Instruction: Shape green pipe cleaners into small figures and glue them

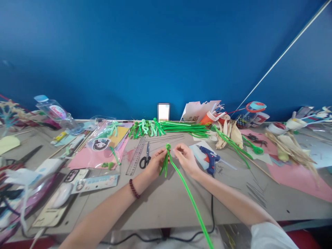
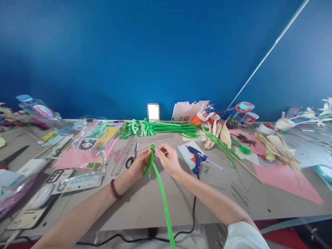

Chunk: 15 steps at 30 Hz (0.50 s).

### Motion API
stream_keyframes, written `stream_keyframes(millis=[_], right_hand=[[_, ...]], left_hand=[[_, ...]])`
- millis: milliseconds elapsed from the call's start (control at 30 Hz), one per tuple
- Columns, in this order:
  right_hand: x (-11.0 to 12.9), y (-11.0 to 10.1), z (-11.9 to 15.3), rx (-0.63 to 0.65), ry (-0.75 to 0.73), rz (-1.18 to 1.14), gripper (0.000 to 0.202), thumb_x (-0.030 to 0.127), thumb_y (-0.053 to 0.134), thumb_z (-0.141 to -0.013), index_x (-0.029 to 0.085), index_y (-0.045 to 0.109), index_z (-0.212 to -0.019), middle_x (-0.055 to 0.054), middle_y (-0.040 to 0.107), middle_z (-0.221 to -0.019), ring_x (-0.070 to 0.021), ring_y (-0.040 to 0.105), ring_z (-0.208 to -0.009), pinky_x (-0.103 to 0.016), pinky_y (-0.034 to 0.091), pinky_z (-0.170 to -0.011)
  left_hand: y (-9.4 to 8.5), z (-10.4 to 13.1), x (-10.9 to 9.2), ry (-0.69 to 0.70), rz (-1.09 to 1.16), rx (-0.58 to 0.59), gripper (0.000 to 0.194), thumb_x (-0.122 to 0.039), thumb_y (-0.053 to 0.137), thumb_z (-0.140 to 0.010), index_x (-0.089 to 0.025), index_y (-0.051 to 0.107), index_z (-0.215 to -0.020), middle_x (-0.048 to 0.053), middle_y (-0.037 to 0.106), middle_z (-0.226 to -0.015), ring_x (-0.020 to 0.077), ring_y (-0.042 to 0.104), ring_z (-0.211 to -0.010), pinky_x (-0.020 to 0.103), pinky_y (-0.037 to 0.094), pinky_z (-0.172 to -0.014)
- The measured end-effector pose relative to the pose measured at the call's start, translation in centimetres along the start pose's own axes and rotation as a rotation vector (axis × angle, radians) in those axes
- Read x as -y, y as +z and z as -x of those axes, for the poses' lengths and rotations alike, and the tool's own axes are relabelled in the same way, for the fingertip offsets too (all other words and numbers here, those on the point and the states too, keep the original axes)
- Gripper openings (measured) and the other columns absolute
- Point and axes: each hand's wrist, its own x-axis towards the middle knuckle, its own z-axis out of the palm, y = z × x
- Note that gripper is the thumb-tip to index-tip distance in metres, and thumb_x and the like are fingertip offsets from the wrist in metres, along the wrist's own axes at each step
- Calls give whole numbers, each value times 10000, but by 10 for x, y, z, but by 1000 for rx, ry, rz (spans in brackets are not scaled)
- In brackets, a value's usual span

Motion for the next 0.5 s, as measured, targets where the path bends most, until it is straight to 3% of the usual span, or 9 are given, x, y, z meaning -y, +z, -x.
stream_keyframes(millis=[133, 233, 500], right_hand=[[1, 6, 7, 139, -13, 48, 202, 338, 547, -802, 168, 587, -699, 11, 555, -619, -101, 487, -553, -211, 389, -515], [-2, 9, 9, 156, 17, 11, 186, 345, 578, -780, 170, 604, -723, 10, 580, -630, -107, 519, -562, -212, 412, -523], [-8, 11, 7, 186, 125, -143, 169, 335, 564, -776, 177, 625, -784, 15, 592, -631, -85, 506, -474, -204, 439, -469]], left_hand=[[-3, -4, 1, 37, 5, -22, 239, -302, 772, -626, -145, 631, -736, -14, 603, -635, 75, 540, -529, 183, 416, -515], [-2, -5, 2, 79, -12, -73, 293, -292, 806, -573, -148, 646, -772, -2, 638, -699, 84, 564, -563, 186, 430, -528], [3, 1, -3, 202, -120, -49, 324, -283, 834, -513, -163, 664, -760, 18, 666, -727, 118, 593, -606, 225, 462, -552]])
